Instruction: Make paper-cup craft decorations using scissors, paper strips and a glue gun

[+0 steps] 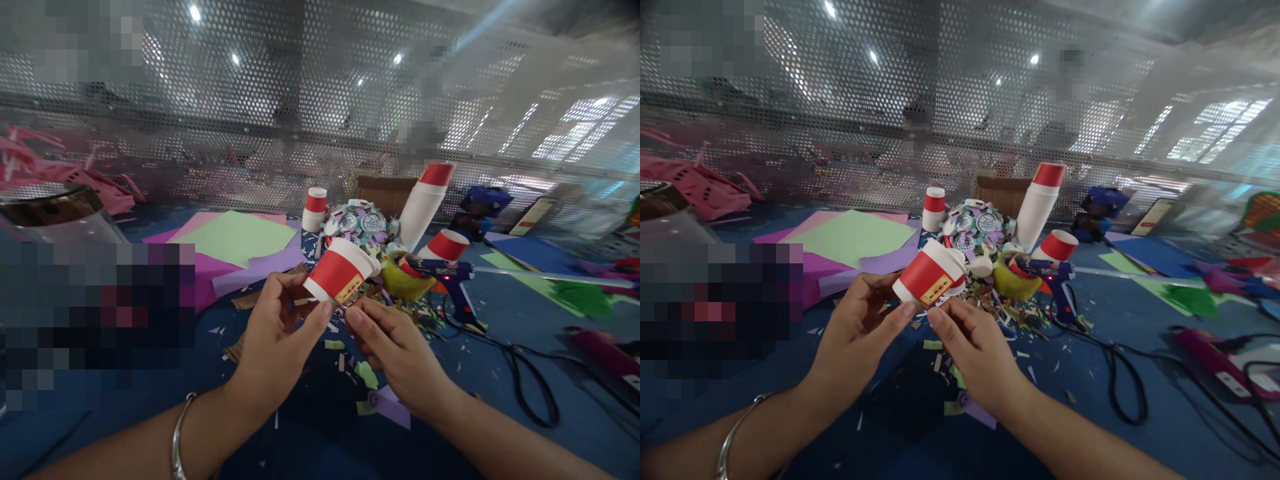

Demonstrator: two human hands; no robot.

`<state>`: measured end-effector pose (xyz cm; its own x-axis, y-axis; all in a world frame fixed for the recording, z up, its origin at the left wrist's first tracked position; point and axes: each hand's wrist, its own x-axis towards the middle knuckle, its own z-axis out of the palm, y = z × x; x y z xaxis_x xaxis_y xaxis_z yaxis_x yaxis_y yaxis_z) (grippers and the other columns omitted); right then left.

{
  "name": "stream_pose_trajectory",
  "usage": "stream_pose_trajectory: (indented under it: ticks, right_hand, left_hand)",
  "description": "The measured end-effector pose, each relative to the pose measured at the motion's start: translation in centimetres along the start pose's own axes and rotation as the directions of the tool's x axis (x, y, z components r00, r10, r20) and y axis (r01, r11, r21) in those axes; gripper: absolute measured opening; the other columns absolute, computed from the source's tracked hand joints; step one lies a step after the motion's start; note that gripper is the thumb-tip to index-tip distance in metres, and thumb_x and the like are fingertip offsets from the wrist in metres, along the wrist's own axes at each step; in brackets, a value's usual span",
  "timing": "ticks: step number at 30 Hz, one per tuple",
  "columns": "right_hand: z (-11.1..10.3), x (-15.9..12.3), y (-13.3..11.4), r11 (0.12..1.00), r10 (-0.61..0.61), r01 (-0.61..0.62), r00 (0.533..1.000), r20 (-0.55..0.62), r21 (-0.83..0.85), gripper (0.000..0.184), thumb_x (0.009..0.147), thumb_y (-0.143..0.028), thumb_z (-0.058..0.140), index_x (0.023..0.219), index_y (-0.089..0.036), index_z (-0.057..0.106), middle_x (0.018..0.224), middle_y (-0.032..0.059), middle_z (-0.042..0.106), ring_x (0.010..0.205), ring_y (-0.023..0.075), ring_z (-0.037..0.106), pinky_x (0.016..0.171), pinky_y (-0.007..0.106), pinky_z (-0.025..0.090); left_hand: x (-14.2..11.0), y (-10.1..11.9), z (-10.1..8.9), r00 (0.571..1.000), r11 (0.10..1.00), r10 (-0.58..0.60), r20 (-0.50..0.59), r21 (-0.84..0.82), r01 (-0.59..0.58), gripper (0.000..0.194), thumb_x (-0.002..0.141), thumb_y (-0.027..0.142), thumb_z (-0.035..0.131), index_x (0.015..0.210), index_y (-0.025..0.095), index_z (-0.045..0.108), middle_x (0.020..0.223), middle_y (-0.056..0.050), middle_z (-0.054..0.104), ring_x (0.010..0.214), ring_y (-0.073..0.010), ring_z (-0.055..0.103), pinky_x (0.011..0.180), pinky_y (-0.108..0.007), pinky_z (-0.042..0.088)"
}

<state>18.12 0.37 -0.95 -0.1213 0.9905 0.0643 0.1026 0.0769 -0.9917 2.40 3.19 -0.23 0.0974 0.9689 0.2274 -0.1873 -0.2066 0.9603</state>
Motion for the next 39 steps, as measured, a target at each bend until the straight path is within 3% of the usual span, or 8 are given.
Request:
stream_pose_trajectory:
  ticks: [5,10,18,25,31,35,39]
  right_hand:
    - [0.1,0.1,0.3,0.999,0.031,-0.031,0.999,-0.012,0.02,0.039,0.092,-0.052,0.053,0.069,-0.022,0.043,0.058,-0.0084,0.022,0.046,0.0075,0.016,0.038,0.023,0.012]
    - [0.2,0.2,0.1,0.999,0.034,-0.034,0.999,-0.01,0.029,0.04,0.091,-0.054,0.054,0.07,-0.021,0.044,0.059,-0.0084,0.024,0.046,0.007,0.014,0.04,0.024,0.013]
    - [0.0,0.2,0.3,0.999,-0.01,0.009,1.0,0.024,0.037,0.037,0.094,-0.052,0.052,0.074,-0.021,0.048,0.058,-0.0091,0.023,0.047,0.0079,0.013,0.042,0.025,0.014]
    - [0.2,0.0,0.1,0.999,0.009,-0.009,1.0,-0.017,0.03,0.039,0.09,-0.056,0.054,0.073,-0.022,0.05,0.057,-0.0079,0.025,0.047,0.0089,0.018,0.042,0.025,0.016]
    - [0.5,-0.4,0.1,0.998,0.034,-0.034,0.999,-0.006,0.046,0.039,0.091,-0.056,0.054,0.074,-0.021,0.05,0.057,-0.0085,0.024,0.046,0.0082,0.017,0.041,0.024,0.016]
    - [0.6,-0.5,0.0,0.998,0.017,-0.017,1.0,0.001,0.057,0.039,0.091,-0.056,0.053,0.073,-0.022,0.048,0.056,-0.0084,0.024,0.046,0.0084,0.018,0.041,0.024,0.016]
    - [0.5,-0.3,-0.2,0.999,-0.009,0.009,1.0,-0.018,0.047,0.042,0.09,-0.059,0.053,0.07,-0.022,0.046,0.055,-0.0088,0.022,0.046,0.0084,0.015,0.04,0.025,0.015]
  left_hand:
    - [0.1,-0.1,-0.1,1.0,1.0,-0.022,0.02,0.015,0.022,0.026,0.078,0.03,0.073,0.092,0.02,0.054,0.098,-0.005,0.067,0.091,-0.0179,0.065,0.078,-0.03,0.055]
    - [0.1,-0.5,0.0,0.996,0.991,-0.091,0.011,-0.095,0.092,0.028,0.079,0.03,0.074,0.097,0.02,0.056,0.103,-0.003,0.068,0.094,-0.0161,0.064,0.085,-0.029,0.051]
    - [0.2,-0.6,0.1,0.983,0.964,-0.18,0.032,-0.192,0.183,0.027,0.076,0.03,0.075,0.092,0.02,0.057,0.104,-0.005,0.067,0.096,-0.0204,0.063,0.084,-0.035,0.054]
    - [-0.2,-0.4,-0.1,0.997,0.999,0.006,0.078,0.052,-0.01,0.028,0.079,0.026,0.071,0.098,0.022,0.051,0.105,-0.006,0.062,0.097,-0.0201,0.061,0.081,-0.033,0.053]
    - [-1.1,-1.3,-0.5,0.976,0.936,0.202,0.075,0.277,-0.215,0.029,0.08,0.023,0.069,0.105,0.025,0.054,0.107,-0.006,0.058,0.102,-0.023,0.06,0.088,-0.039,0.051]
    - [-1.2,-1.3,-0.5,0.972,0.92,0.224,0.068,0.313,-0.234,0.03,0.08,0.021,0.069,0.106,0.023,0.055,0.109,-0.008,0.058,0.103,-0.0244,0.059,0.091,-0.042,0.05]
    - [-0.9,-0.9,0.0,0.989,0.977,0.142,0.034,0.159,-0.145,0.037,0.079,0.026,0.072,0.109,0.022,0.051,0.115,-0.009,0.059,0.107,-0.0243,0.06,0.091,-0.04,0.051]
